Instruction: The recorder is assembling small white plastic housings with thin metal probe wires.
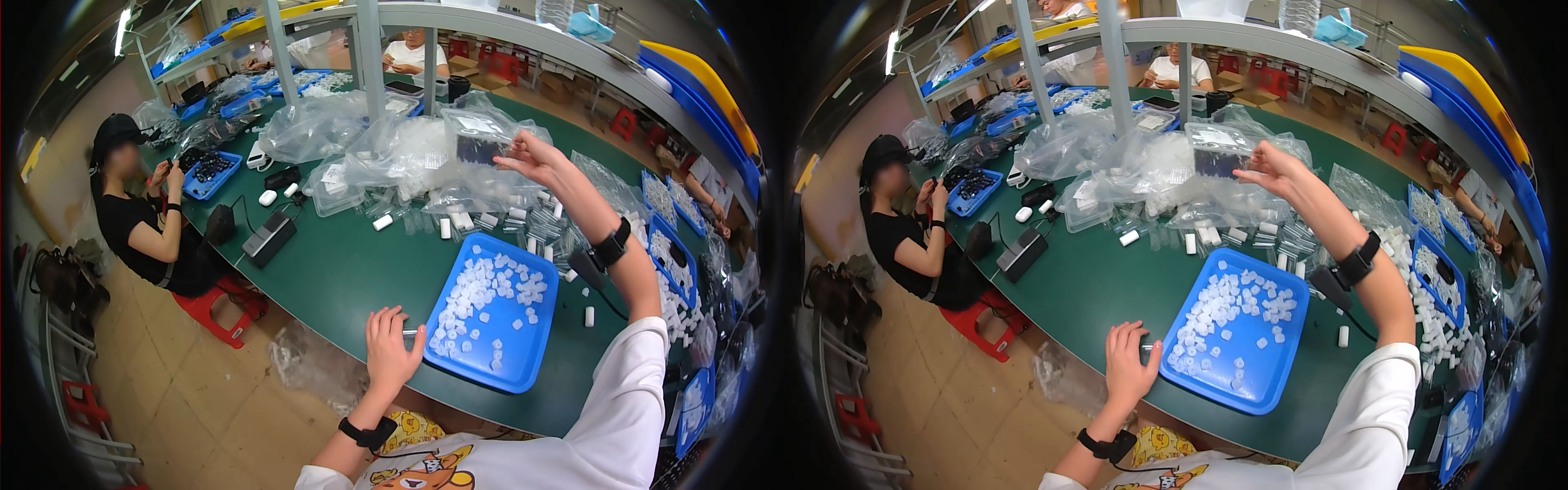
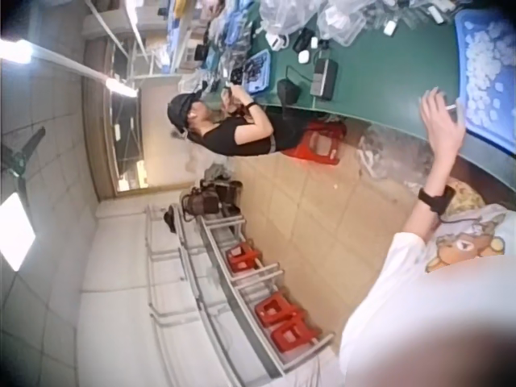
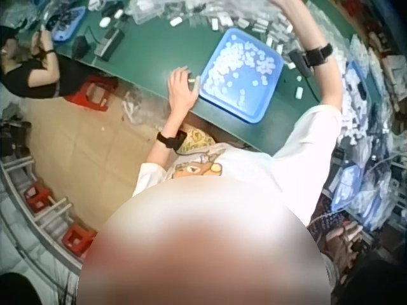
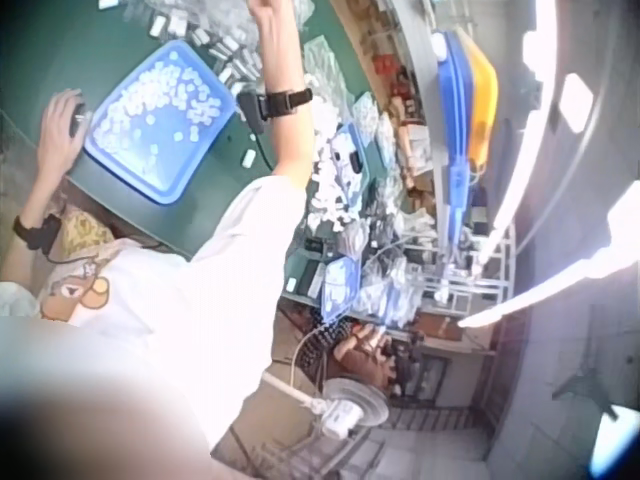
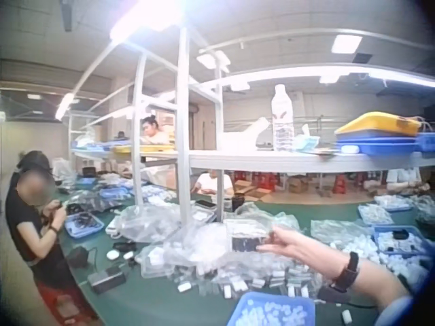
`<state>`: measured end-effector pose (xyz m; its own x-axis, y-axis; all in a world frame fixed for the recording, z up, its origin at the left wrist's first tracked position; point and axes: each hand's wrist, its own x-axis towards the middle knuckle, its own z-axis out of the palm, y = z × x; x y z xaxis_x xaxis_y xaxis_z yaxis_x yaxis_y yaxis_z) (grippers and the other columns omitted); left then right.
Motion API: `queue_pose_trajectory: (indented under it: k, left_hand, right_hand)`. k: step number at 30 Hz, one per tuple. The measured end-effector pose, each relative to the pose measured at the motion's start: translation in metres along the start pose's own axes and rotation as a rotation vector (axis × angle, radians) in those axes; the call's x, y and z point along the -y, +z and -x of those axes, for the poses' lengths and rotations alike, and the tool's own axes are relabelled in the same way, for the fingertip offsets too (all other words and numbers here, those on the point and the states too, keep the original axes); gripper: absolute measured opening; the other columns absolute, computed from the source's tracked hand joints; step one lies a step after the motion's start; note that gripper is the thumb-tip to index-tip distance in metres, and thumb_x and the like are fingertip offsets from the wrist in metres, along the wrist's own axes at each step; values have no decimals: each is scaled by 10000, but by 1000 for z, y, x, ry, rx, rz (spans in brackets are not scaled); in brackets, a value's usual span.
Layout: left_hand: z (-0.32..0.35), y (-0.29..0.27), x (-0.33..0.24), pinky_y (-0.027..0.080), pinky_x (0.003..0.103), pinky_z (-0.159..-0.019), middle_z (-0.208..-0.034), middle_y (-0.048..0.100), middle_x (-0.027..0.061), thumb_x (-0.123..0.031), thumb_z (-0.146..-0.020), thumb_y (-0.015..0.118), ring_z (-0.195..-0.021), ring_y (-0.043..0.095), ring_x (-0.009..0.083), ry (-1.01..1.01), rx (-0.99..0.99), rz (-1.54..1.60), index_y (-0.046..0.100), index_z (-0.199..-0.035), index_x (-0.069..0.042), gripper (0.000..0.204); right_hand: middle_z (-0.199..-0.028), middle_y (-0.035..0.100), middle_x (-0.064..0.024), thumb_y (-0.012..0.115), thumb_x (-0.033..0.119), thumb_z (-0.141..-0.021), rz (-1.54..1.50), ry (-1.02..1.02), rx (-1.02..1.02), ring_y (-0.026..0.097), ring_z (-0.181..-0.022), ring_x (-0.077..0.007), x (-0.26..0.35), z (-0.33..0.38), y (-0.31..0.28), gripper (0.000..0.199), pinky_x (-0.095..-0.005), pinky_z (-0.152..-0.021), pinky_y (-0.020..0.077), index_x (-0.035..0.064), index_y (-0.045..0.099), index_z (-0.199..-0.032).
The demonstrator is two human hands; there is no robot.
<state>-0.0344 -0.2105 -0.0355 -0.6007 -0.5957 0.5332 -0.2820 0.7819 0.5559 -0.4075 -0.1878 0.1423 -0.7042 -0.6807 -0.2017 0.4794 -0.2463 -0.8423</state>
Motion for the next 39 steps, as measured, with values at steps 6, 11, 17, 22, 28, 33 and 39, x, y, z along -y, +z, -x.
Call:
queue_pose_trajectory:
  k: [6,11,17,22,28,33,39]
  left_hand:
    - [7,-4,3,289,469,-1019,-1152,520,164,-213,-801,590,-1109,459,359,-3,-14,36,555,-1010,7,306]
    - [-4,-34,-33,269,438,-1041,-1195,498,161,-195,-812,578,-1153,446,334,106,-87,-43,517,-1109,-5,357]
    - [-30,-38,-74,296,364,-1038,-1294,442,139,-323,-911,492,-1208,422,241,-264,272,1197,321,-1344,-43,544]
    - [-31,-34,-88,310,358,-1013,-1334,414,80,-396,-943,423,-1208,417,197,-416,466,1586,235,-1391,-92,572]
    - [-29,-35,-93,308,357,-1011,-1324,427,56,-359,-952,422,-1197,420,174,-392,455,1592,268,-1370,-96,517]
    - [-30,-36,-91,332,345,-982,-1284,463,49,-328,-957,420,-1159,445,162,-400,439,1608,317,-1337,-95,457]
    - [-29,-35,-88,355,331,-949,-1245,488,44,-310,-960,419,-1120,466,147,-410,413,1618,351,-1312,-93,419]
  right_hand:
    - [-792,448,-87,483,-1,-820,9,88,57,548,-809,-223,-13,122,-10,43,-527,-948,467,-34,456,-822]
    - [-982,523,-191,462,42,-836,71,146,42,564,-986,-336,-18,212,-25,90,-479,-934,489,-47,476,-838]
    - [-1043,570,-203,444,93,-849,203,147,115,607,-957,-300,-25,266,-27,229,-443,-871,523,-91,511,-968]
    - [-1019,583,-194,443,104,-857,234,166,141,624,-922,-301,-29,280,-24,257,-424,-835,543,-103,515,-990]
    - [-1012,583,-192,447,106,-859,263,161,153,624,-919,-298,-25,281,-22,242,-425,-835,544,-93,515,-979]
    - [-998,585,-178,453,105,-851,259,172,162,628,-912,-293,-26,277,-22,230,-424,-829,546,-84,511,-969]
    - [-992,589,-167,459,111,-844,283,180,158,635,-898,-294,-27,275,-20,236,-412,-821,549,-78,510,-974]
